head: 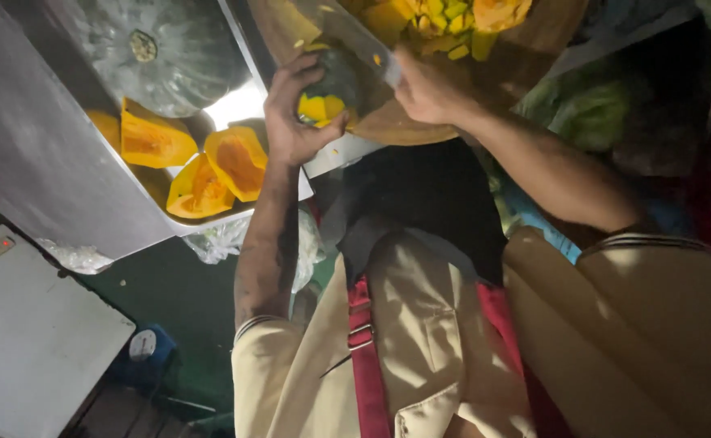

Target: The person uses a large cleaver to chop a piece of pumpkin on a wooden cutting board. They first slice the pumpkin into smaller chunks and then dice them into smaller pieces, which accumulate on the board.

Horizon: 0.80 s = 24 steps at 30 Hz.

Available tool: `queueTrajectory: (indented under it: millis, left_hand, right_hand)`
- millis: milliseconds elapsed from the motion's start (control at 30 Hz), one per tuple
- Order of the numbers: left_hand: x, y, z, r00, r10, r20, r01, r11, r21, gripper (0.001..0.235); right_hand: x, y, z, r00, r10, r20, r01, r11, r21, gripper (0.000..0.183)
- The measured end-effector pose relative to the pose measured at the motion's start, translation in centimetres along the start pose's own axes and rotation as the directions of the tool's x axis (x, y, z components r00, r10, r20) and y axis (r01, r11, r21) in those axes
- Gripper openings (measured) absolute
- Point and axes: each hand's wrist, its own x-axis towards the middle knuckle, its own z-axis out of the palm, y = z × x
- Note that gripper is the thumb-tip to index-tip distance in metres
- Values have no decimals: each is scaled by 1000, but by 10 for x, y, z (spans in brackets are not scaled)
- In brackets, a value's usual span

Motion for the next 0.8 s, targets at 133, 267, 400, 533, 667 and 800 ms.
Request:
queueTrajectory:
  millis: [133, 267, 400, 533, 667, 800]
  left_hand:
    - [-11, -4, 0, 999, 6, -35, -4, 999, 40, 53]
    - [-18, 8, 0, 999, -41, -14, 42, 993, 111, 55]
    - [-20, 4, 5, 999, -28, 31, 22, 984, 178, 61]
    - [-23, -1, 14, 999, -20, -41, 26, 989, 143, 55]
    - [-27, -8, 21, 995, -26, -99, 38, 992, 124, 55]
    - [-26, -8, 22, 992, -31, -126, 42, 996, 83, 55]
  right_hand:
    - [-52, 7, -13, 978, -124, -167, 82, 968, -238, 12]
    - [-85, -3, -9, 999, -2, -40, -5, 987, -163, 15]
    - [-91, -2, 13, 995, -35, -94, 6, 953, -302, 24]
    - [-87, -26, 13, 988, 137, -71, -153, 937, -313, 46]
    - [-81, -70, -10, 930, 360, 75, -345, 925, -162, 25]
    - [-55, -69, 16, 924, 379, 47, -366, 913, -180, 16]
